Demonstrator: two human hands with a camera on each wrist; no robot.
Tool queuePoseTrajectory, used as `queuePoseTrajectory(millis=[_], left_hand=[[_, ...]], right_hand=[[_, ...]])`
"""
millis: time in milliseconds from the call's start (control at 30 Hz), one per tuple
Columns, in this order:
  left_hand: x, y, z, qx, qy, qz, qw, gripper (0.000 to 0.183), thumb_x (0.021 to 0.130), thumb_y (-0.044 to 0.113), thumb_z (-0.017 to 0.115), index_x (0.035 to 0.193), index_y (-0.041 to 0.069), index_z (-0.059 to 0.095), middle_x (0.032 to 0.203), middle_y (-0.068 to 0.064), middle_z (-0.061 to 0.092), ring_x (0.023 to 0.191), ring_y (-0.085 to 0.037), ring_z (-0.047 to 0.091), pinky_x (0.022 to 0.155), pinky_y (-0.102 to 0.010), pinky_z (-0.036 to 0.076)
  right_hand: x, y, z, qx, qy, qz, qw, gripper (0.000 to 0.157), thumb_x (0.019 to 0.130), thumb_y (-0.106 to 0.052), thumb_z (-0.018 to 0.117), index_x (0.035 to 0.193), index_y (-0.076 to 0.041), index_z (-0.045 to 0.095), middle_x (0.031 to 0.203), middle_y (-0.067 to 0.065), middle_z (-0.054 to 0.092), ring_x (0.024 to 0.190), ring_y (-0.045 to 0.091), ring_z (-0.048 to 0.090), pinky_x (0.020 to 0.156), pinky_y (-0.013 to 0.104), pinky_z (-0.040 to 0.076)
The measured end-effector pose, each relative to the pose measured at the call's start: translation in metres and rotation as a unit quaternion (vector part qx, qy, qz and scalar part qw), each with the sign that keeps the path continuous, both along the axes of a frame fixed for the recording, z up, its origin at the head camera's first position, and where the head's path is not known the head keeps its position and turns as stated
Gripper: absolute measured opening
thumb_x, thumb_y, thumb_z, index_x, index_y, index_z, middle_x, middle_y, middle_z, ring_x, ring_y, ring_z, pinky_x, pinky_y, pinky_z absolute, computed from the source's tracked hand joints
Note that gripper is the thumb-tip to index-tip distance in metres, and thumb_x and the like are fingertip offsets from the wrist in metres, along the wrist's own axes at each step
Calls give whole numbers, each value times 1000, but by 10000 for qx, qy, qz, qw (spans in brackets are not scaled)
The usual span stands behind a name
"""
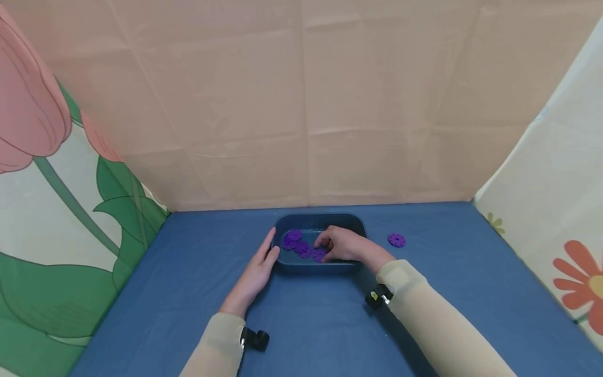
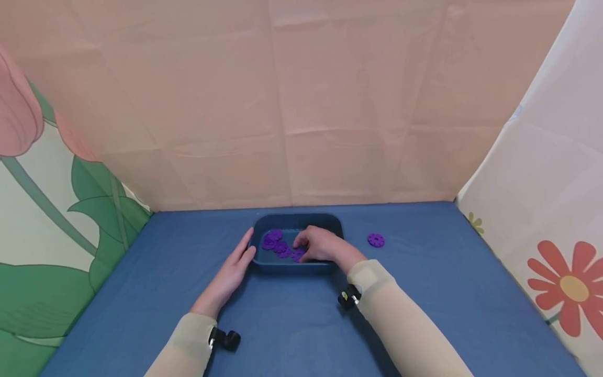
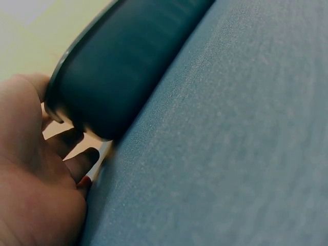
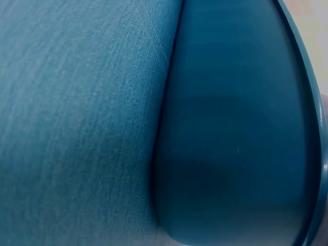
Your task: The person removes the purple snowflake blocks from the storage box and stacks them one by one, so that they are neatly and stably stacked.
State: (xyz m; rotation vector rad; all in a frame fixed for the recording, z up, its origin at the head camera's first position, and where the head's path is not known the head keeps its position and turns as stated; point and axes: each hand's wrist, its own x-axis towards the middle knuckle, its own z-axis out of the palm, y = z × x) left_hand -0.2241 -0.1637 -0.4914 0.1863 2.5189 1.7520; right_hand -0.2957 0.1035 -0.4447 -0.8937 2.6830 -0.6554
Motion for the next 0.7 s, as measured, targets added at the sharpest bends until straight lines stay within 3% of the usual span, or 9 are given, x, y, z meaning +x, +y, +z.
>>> queuePoseTrajectory(millis=[700], left_hand=[[-1, 0, -2, 50, -30, -21, 10000, 68, 92, 70, 40, 153, 48, 17, 151, 34, 16, 144, -5, 11, 117, -48, 14]], right_hand=[[1, 1, -1, -37, -102, -102, 9999, 32, 80, -17, 82, 109, -18, 68, 102, 0, 63, 95, 20, 60, 81, 36, 50]])
